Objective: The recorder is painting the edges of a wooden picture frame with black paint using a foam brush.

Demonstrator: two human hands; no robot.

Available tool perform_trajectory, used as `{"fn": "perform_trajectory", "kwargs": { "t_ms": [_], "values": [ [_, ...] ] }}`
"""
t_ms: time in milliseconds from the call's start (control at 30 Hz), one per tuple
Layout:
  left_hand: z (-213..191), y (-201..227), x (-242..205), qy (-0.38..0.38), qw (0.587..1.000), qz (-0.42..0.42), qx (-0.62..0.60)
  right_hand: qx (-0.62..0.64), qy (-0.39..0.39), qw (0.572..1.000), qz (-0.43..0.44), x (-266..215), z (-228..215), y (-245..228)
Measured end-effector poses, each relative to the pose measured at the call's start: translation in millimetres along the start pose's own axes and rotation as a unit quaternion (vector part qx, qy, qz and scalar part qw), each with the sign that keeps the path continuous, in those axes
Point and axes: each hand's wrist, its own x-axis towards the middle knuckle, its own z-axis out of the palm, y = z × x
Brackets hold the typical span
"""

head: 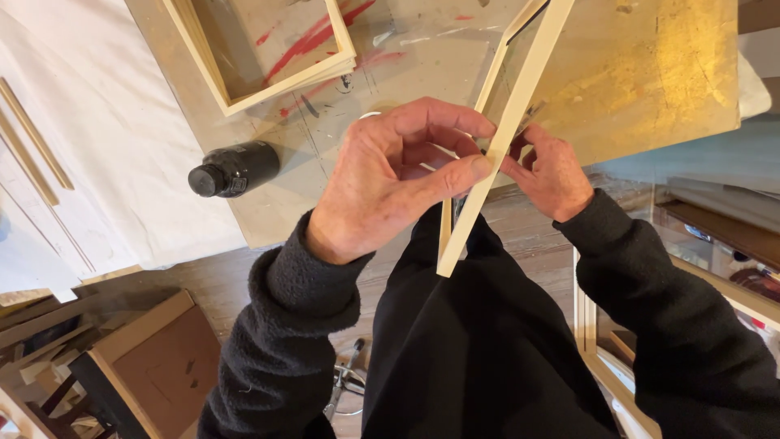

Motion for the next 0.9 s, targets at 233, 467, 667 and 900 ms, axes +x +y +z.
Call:
{"fn": "perform_trajectory", "kwargs": {
  "t_ms": [233,467,667,900],
  "values": [
    [4.0,0.3,-1.4,0.001,1.000,0.022,-0.001,0.053,-0.031,0.998,0.013,1.5,2.5,-12.4],
    [3.9,0.9,-2.4,0.009,1.000,0.018,0.004,0.038,-0.044,0.998,-0.007,3.5,6.2,-7.0],
    [1.3,1.6,-3.3,0.019,1.000,0.004,0.009,0.052,0.009,0.999,-0.002,9.7,-4.1,-16.9],
    [2.0,1.3,-4.4,0.015,1.000,0.019,0.003,0.011,-0.050,0.999,-0.015,1.3,8.6,-4.0]
  ]
}}
